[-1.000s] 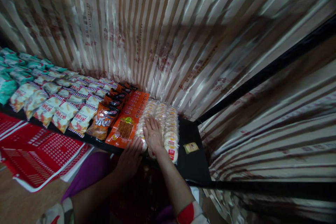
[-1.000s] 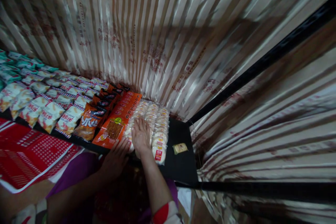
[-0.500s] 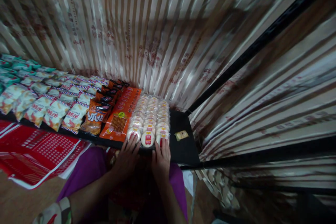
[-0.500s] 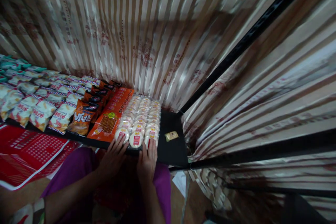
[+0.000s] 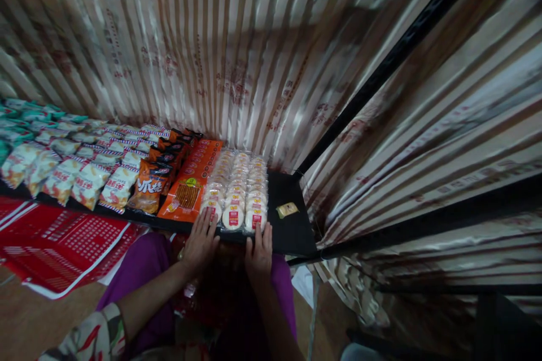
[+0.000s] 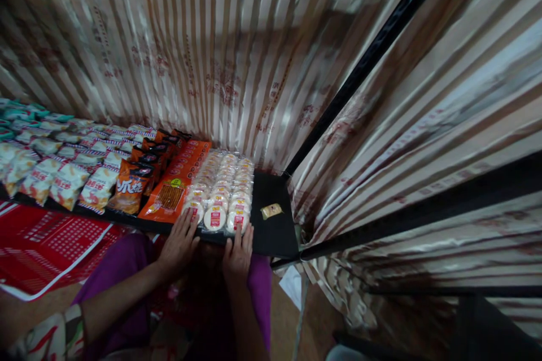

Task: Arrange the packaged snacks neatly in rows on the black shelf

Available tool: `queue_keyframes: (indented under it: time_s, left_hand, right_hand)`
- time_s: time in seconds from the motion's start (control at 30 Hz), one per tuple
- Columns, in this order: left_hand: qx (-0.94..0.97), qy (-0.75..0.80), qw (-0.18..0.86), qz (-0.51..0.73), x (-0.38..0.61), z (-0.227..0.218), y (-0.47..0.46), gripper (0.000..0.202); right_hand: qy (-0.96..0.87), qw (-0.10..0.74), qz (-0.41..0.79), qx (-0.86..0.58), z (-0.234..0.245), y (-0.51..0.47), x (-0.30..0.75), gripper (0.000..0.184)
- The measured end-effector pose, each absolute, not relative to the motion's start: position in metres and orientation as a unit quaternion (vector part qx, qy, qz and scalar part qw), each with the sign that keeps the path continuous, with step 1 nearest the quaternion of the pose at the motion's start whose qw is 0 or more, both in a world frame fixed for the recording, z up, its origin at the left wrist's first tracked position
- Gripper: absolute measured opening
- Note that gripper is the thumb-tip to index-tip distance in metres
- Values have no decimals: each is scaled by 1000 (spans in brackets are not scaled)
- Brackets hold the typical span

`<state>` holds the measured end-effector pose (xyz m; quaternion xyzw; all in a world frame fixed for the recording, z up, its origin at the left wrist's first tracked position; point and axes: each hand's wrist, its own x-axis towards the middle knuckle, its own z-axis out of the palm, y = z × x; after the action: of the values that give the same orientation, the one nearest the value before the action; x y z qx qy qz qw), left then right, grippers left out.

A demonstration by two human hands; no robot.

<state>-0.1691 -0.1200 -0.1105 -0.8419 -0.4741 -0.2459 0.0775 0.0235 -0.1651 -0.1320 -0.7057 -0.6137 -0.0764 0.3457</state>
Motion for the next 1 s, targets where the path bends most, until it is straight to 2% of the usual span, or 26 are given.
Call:
queue_keyframes:
  time_s: [0.53,1.0]
  left_hand:
    - [-855,-458,80,-231,-173,-105,-119,51]
    - [-874,-438,59,-202,-129,-61,-60,47]
  right_hand:
    - [-615,325,-68,-715,-126,-166,22,51]
    - [-620,319,-117,-707,-112,-146,-1,63]
